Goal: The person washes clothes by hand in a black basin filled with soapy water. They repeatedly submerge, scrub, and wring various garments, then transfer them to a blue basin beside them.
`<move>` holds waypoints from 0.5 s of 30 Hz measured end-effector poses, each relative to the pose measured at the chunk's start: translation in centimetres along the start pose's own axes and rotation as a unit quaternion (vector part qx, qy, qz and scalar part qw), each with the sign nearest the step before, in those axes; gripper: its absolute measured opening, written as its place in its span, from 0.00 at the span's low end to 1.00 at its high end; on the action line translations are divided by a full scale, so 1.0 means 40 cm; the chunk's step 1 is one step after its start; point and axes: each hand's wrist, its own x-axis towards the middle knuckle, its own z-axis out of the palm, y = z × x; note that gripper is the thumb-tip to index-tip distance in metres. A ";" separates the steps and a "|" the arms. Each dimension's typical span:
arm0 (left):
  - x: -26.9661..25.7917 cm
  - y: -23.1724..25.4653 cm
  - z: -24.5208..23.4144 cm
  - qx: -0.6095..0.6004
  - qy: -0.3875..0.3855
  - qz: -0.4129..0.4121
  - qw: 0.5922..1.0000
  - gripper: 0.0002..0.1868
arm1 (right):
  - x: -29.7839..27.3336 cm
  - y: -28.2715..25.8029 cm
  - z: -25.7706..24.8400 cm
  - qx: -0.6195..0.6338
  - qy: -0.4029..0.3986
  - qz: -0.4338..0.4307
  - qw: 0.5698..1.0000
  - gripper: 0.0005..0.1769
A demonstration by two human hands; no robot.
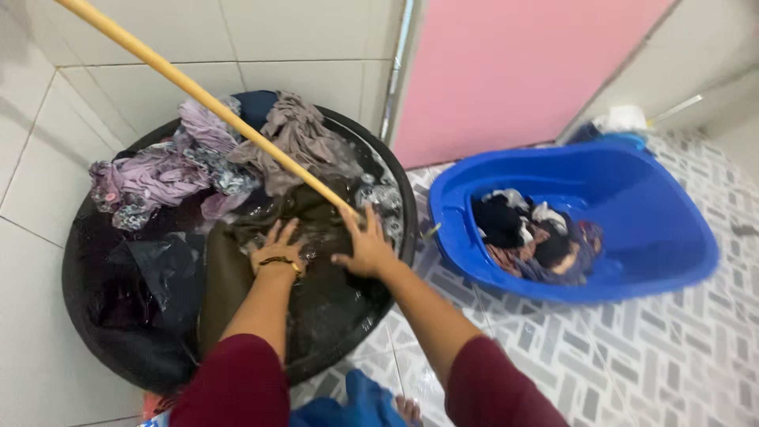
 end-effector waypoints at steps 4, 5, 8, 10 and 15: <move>0.133 -0.104 0.034 -0.030 -0.007 -0.038 0.999 0.38 | -0.022 -0.038 0.011 -0.037 -0.089 -0.008 0.995 0.54; 0.165 -0.117 0.041 -0.031 -0.008 -0.043 0.999 0.36 | -0.024 -0.049 0.015 -0.053 -0.095 -0.010 0.994 0.51; 0.228 -0.141 0.075 -0.039 -0.006 -0.051 0.998 0.33 | -0.011 -0.076 0.014 -0.044 -0.111 -0.020 0.993 0.40; 0.233 -0.160 0.088 -0.039 -0.003 -0.054 0.998 0.30 | -0.004 -0.097 -0.004 -0.011 -0.089 -0.002 0.996 0.30; 0.276 -0.190 0.077 -0.053 -0.001 -0.050 0.997 0.25 | 0.029 -0.061 -0.034 0.108 0.124 -0.072 0.984 0.12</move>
